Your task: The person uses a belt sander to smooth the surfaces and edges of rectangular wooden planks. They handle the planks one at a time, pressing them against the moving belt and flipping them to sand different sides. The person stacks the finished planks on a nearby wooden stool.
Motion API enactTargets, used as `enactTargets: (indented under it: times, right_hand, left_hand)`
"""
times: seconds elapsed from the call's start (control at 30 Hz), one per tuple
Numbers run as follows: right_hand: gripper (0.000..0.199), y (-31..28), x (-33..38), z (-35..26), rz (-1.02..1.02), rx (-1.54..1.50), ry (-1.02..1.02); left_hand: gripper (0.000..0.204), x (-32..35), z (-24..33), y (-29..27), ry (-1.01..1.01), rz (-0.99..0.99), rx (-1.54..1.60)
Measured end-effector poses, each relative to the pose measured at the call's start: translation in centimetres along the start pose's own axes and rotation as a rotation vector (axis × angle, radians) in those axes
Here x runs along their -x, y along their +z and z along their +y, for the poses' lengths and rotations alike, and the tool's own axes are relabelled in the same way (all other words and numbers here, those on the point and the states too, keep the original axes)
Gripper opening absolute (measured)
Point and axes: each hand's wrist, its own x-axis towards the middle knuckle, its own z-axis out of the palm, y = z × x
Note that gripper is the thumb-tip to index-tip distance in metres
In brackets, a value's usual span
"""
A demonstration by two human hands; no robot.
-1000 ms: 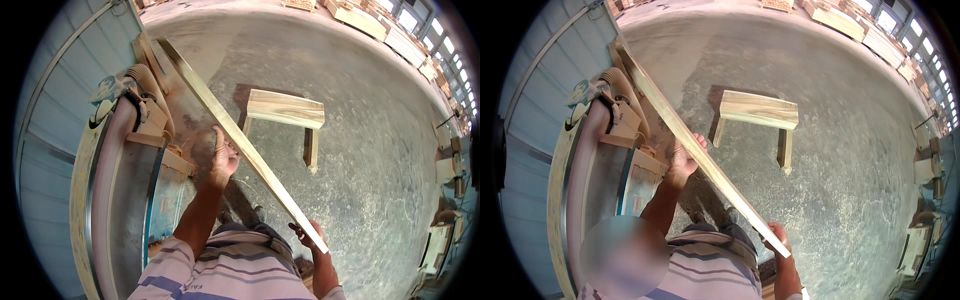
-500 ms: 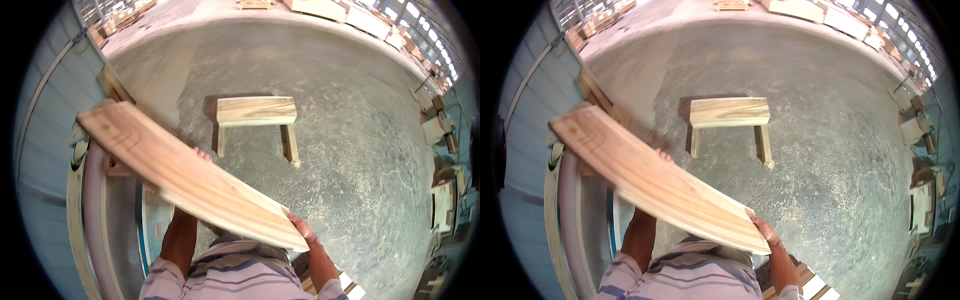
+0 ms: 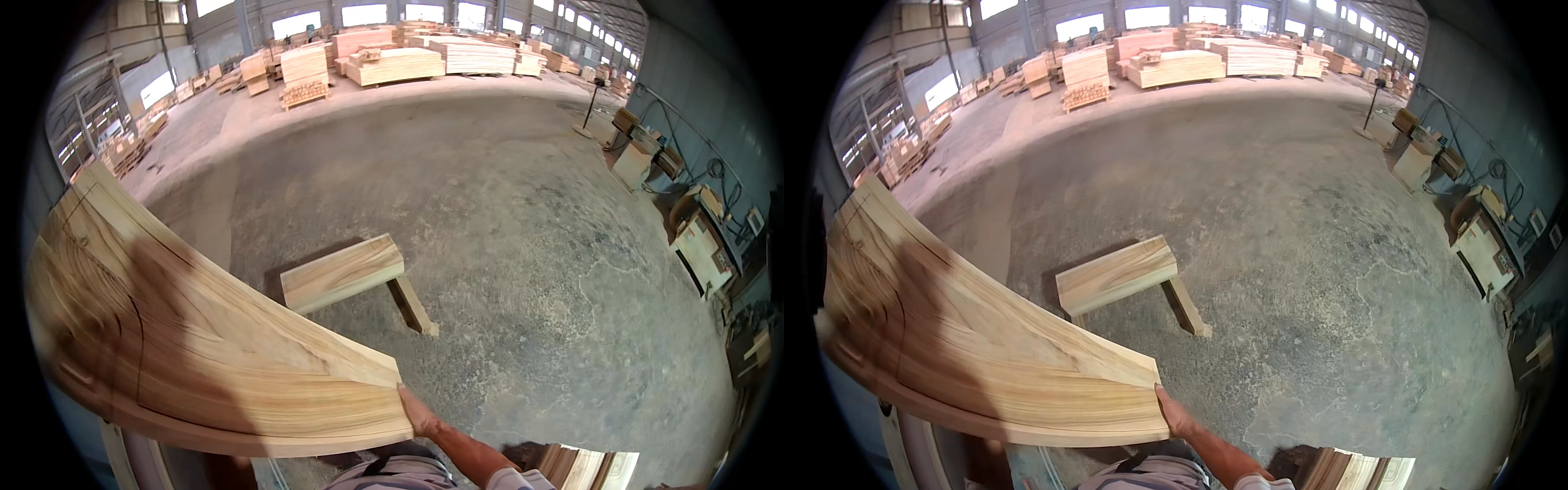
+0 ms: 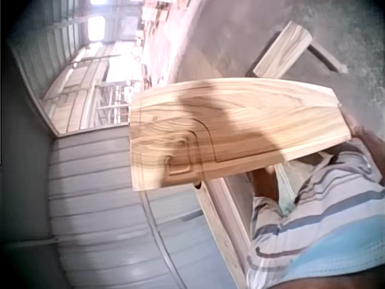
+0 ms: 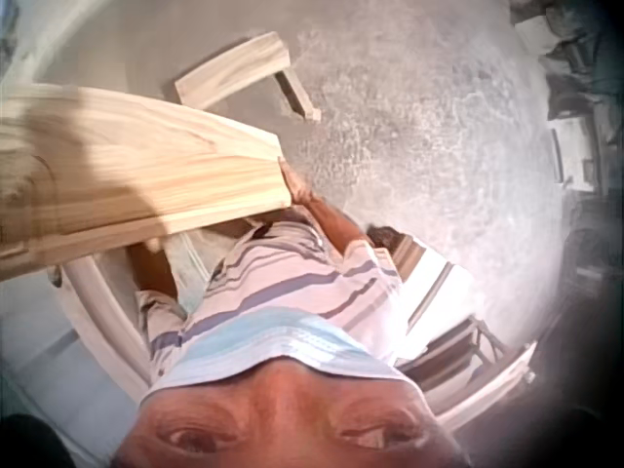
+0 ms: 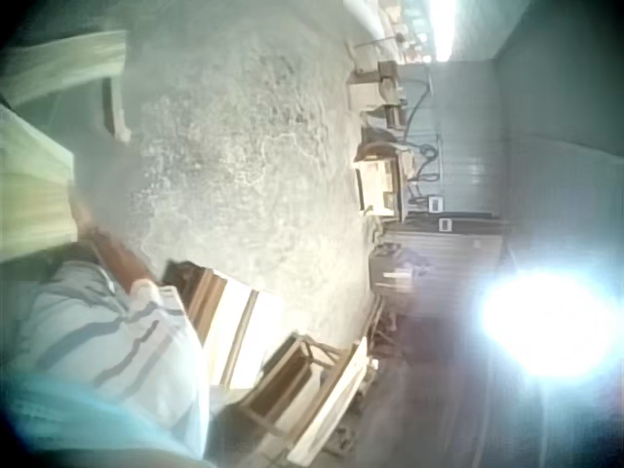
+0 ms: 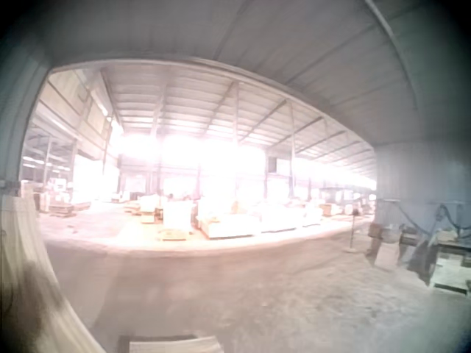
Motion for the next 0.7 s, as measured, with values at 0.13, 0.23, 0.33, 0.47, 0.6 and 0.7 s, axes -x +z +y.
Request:
enactTargets:
  times: [0.13, 0.23, 0.33, 0.47, 0.6, 0.7]
  right_hand:
    - [0.067, 0.4, -1.1, -2.1, 0.132, -0.227, -0.093]
    - [0.069, -1.8, -0.5, -3.7, 0.31, -0.128, -0.144]
    - [0.073, -0.2, -0.7, -5.8, 0.417, -0.195, -0.284]
    - [0.072, 0.8, -1.0, -9.5, 0.687, -0.095, -0.259]
    - [0.068, 3.0, 1.0, -14.8, 0.772, -0.06, -0.404]
    - [0.071, 3.5, 0.0, -16.3, 0.761, -0.188, -0.616]
  left_hand:
    - [0.058, 0.0, 7.5, 3.1, 0.288, 0.2, -0.532]
    - [0.064, -0.3, 9.0, 3.5, 0.493, 0.293, -1.017]
    - [0.07, -1.9, 9.0, 4.2, 0.566, 0.378, -1.231]
    - [0.07, -6.9, 9.5, 4.1, 0.173, 0.563, -0.464]
    - [0.064, -10.4, 6.5, -3.6, 0.174, 0.727, -0.15]
    - [0.061, -11.5, 3.7, -12.2, 0.311, 0.415, -0.815]
